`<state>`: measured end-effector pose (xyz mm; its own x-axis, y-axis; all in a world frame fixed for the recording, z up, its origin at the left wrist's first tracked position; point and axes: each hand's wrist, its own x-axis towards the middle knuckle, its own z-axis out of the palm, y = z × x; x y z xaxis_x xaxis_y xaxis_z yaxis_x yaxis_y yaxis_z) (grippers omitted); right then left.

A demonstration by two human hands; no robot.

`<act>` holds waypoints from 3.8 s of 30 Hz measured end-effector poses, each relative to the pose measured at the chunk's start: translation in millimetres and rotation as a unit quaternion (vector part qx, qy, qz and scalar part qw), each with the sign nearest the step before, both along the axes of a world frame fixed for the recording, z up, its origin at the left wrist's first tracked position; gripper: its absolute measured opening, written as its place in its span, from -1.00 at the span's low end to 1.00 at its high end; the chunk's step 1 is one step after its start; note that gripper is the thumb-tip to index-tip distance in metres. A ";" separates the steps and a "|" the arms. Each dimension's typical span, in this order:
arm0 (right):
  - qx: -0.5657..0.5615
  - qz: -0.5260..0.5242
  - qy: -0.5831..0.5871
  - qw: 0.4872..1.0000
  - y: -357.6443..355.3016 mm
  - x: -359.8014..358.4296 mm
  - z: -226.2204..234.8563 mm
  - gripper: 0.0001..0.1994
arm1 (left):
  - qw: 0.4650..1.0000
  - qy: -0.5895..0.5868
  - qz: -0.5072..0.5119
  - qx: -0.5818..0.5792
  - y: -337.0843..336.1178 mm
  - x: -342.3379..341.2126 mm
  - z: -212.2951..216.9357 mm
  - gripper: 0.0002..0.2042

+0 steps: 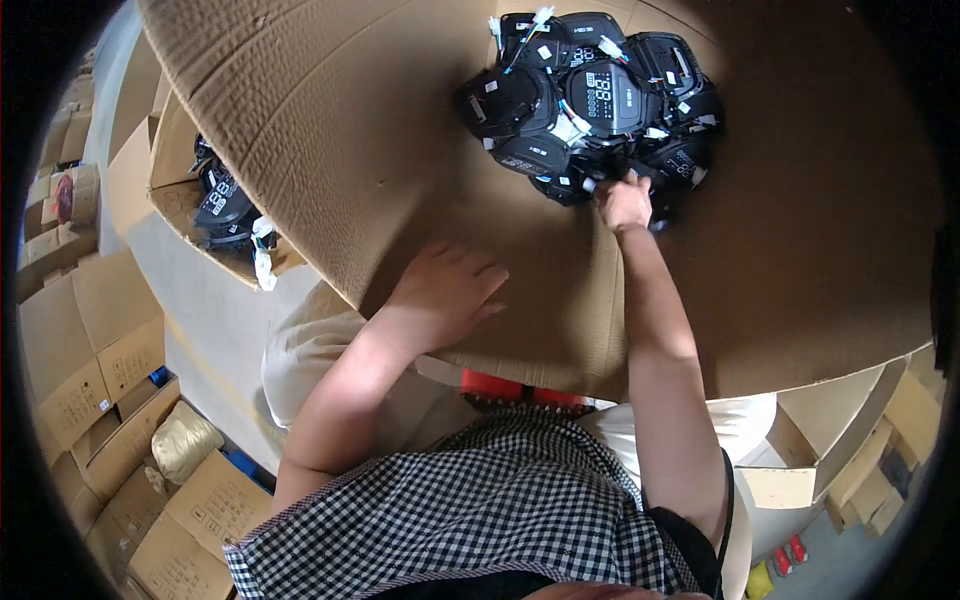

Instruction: The person picks up black plastic electronic components from a cardboard box by hand, then places them back into the box or into a specific area.

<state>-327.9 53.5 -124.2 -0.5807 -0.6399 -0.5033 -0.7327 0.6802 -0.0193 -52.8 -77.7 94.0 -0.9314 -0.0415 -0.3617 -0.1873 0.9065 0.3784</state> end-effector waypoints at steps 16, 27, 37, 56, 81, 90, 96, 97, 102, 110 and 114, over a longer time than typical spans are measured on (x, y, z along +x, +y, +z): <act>-0.584 0.093 -0.235 0.772 66.1 142.7 219.5 -0.90 | 0.500 0.101 0.410 0.756 30.7 5.2 -44.9 -0.34; -0.516 0.218 -0.277 0.781 104.9 166.4 240.1 -0.88 | 0.555 -0.020 0.519 0.649 40.7 16.0 -20.0 -0.30; -0.480 0.232 -0.271 0.801 111.4 165.3 235.0 -0.85 | 0.575 0.041 0.363 0.732 42.4 14.7 -25.5 -0.47; -0.291 -0.261 -0.426 0.816 82.0 139.1 172.7 -0.83 | 0.768 0.030 0.369 0.523 48.7 25.8 -96.6 -0.60; -0.222 -0.408 -0.605 0.647 38.3 137.5 154.2 -0.82 | 0.984 0.070 0.155 0.051 40.1 23.7 -86.6 -0.64; -0.225 -0.440 -0.714 0.496 45.0 134.9 129.3 -0.84 | 0.973 -0.003 0.195 0.120 34.8 10.8 -80.5 -0.78; -0.239 -0.317 -0.678 0.619 52.9 139.4 110.9 -0.85 | 0.983 0.008 0.134 0.125 30.0 15.4 -84.0 -0.71; -0.278 -0.322 -0.597 0.680 57.8 137.9 95.8 -0.83 | 0.974 -0.005 0.183 0.133 29.7 17.0 -84.5 -0.67; -0.284 0.018 0.020 0.958 86.6 115.5 27.4 -0.83 | 0.935 0.016 0.299 0.193 31.0 20.1 -74.4 -0.58; -0.264 -0.001 0.081 0.961 75.7 96.3 -16.5 -0.78 | 0.909 0.024 0.312 0.275 25.9 13.6 -76.5 -0.71; -0.518 -0.582 -0.324 0.537 65.8 107.8 45.1 -0.88 | 0.885 0.074 0.394 0.236 23.3 26.2 -92.1 -0.76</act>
<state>-220.0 119.3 -79.0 -0.8082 -0.1649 -0.5653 0.5657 0.0494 -0.8231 -26.5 -54.4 1.9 -0.7190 -0.5758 -0.3892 -0.6081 0.2500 0.7535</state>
